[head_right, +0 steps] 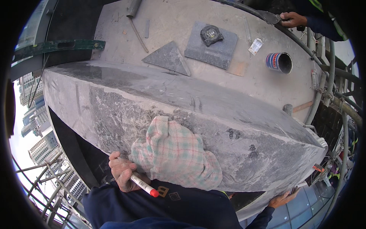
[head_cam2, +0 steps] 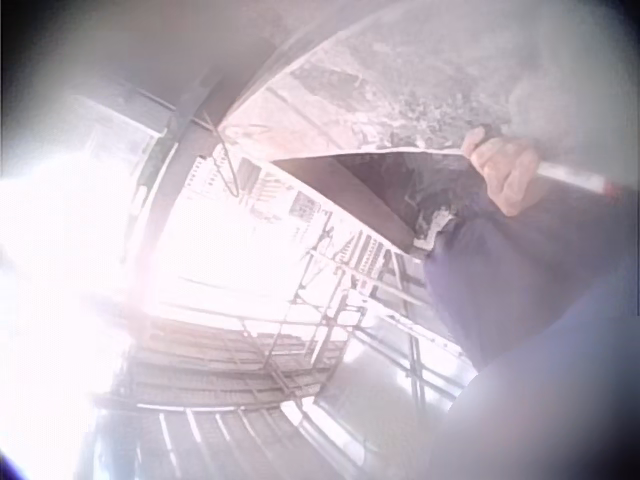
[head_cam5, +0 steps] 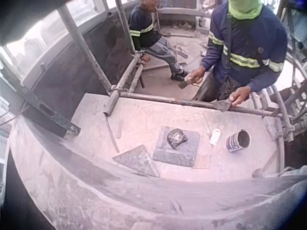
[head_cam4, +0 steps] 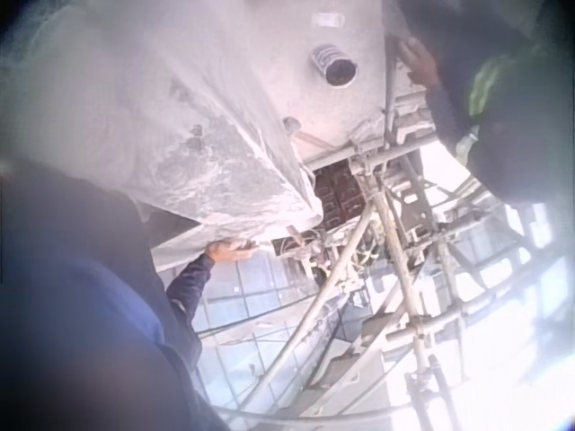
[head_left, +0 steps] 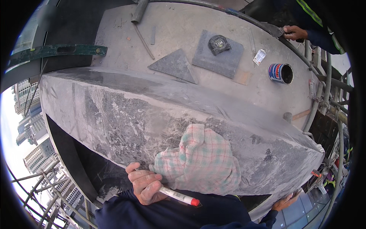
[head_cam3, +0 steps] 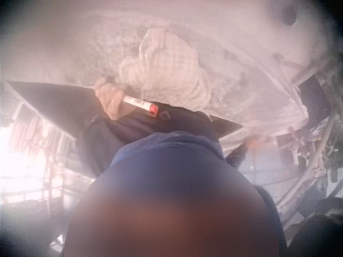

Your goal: The person fits a dark stone cladding piece into a curved recess on a building facade, repeatedly adjusting its position to align with the edges. The person then uses a red marker to draw alignment lines on the stone and uses a metal straightedge to guide the marking. The work occurs on scaffolding at height.

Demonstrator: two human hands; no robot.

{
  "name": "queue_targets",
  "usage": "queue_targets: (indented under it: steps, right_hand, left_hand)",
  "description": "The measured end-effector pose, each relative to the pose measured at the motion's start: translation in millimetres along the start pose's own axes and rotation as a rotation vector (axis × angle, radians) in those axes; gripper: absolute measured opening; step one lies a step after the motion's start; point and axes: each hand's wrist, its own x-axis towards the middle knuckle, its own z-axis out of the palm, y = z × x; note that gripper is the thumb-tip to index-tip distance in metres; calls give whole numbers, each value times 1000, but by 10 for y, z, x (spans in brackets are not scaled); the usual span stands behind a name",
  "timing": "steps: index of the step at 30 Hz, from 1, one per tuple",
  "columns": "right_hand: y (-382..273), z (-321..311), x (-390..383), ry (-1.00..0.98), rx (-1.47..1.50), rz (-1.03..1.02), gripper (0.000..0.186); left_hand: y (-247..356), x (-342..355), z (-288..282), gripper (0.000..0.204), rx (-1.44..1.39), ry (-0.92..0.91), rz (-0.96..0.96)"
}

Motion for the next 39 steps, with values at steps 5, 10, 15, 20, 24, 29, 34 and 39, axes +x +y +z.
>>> queue_targets:
  steps: [5,10,15,20,24,29,34,39]
  right_hand:
    - [32,15,-55,18,7,-15,61]
    - [41,75,-12,51,86,-12,62]
    - [151,55,-148,163,33,-68,62]
    - [-206,1,-80,292,9,-108,58]
    - [-191,4,-171,386,82,-35,54]
    - [-221,129,-63,423,60,35,62]
    - [-213,264,-52,426,-62,118,64]
    - [-282,345,-76,356,-219,125,50]
  left_hand:
    - [-27,-41,21,22,-19,55,67]
    - [-49,-50,-69,23,27,-24,101]
    - [-119,-28,-32,27,-39,-19,209]
    - [-212,-26,100,31,-123,45,322]
    - [-163,-16,134,29,-225,-45,252]
    - [-77,59,237,28,-352,-119,478]
    - [148,59,317,27,-473,-229,646]
    - [419,13,409,27,-529,-344,765]
